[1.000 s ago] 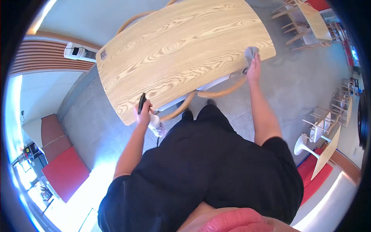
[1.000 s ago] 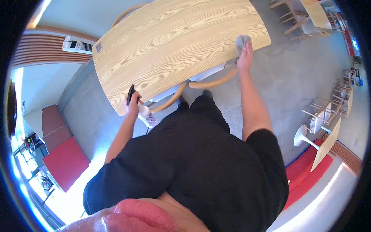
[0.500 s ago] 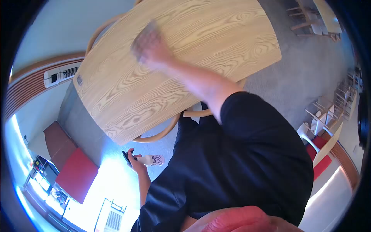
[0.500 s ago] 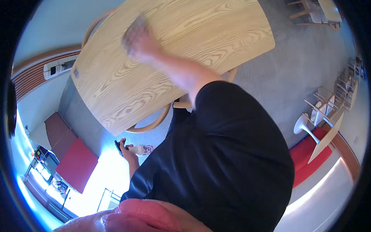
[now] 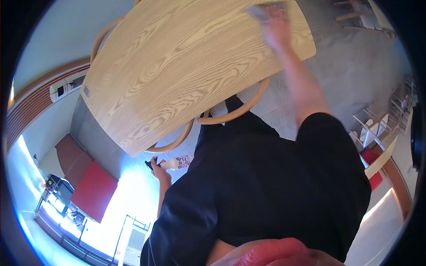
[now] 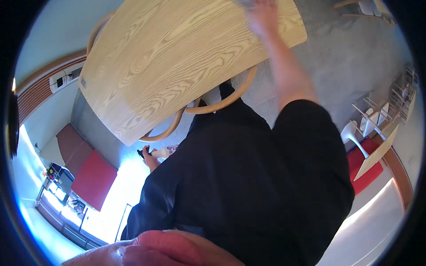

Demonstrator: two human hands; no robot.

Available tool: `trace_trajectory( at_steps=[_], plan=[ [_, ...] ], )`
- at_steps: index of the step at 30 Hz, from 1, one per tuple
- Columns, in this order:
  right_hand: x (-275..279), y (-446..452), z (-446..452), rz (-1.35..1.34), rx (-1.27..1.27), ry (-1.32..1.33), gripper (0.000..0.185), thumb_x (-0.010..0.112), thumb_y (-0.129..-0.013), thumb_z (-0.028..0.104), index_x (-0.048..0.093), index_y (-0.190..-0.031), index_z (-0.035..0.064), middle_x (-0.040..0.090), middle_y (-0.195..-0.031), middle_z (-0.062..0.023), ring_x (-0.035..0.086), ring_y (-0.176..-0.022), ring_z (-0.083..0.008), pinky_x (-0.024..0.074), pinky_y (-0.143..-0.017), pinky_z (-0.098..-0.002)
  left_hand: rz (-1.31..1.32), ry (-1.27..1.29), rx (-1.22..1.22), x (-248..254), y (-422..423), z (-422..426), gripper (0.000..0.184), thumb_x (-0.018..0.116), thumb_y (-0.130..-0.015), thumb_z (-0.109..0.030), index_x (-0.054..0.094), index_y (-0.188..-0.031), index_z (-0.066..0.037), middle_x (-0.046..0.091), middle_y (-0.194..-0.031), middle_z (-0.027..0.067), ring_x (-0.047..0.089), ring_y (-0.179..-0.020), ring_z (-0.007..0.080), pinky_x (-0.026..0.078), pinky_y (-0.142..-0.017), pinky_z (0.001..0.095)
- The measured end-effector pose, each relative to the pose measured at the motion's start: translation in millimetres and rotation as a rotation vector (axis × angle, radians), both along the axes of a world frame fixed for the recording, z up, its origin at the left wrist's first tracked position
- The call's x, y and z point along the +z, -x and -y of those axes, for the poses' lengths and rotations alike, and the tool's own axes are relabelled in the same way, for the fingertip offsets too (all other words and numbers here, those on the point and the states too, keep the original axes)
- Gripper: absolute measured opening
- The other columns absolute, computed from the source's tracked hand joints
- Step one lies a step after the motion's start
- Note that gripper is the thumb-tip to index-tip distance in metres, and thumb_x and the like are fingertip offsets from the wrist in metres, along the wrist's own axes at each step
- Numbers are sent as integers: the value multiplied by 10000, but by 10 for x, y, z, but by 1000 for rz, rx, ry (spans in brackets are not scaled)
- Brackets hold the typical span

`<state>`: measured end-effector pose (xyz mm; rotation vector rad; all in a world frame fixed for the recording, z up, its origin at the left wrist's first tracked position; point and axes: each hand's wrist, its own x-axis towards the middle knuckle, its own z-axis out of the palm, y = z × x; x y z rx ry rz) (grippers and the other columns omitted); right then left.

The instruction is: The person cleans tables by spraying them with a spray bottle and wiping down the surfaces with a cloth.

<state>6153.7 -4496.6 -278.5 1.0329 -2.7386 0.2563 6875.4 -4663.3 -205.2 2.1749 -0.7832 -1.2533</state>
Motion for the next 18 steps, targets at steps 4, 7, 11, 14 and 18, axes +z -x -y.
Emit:
trace_trajectory(
  at_steps=[4,7,11,14,18],
  plan=[
    [-190,549,-940,-19,-175,-53,656,476,-1034,422,366,-1601,109,299,-1681,-166,261,-1548,-391,229,-1233,-599,49,108,-84,140,117,64,293,702,-929,-349,681,-1081,-100,657,-1046,70,630,-755,224,524,-697,368],
    [-19,-276,-378,130,-213,26,712,492,-1030,444,295,-1632,120,206,-1707,-191,199,-1564,-416,160,-1237,-645,25,135,-112,146,132,144,321,721,-909,-354,669,-1086,-92,647,-1056,84,629,-798,228,532,-726,378],
    [308,-2173,542,471,402,57,696,675,-894,459,466,-1539,301,611,-1308,-191,547,-1242,-383,245,-1156,-706,44,203,-70,60,95,172,352,727,-900,-367,649,-1091,-81,632,-1087,89,626,-883,236,540,-793,388],
    [57,-3415,756,484,893,58,635,657,-910,455,511,-1507,293,567,-1419,-130,500,-1337,-359,197,-1192,-687,94,238,-66,99,313,173,372,708,-925,-378,654,-1092,-50,647,-1081,94,634,-876,233,537,-798,381],
    [-123,-3306,577,567,1115,8,721,657,-903,513,449,-1560,299,378,-1638,-136,242,-1565,-341,82,-1240,-670,102,342,-572,-55,577,406,381,651,-994,-362,690,-1138,-11,698,-1044,97,641,-771,229,528,-777,357]
  ],
)
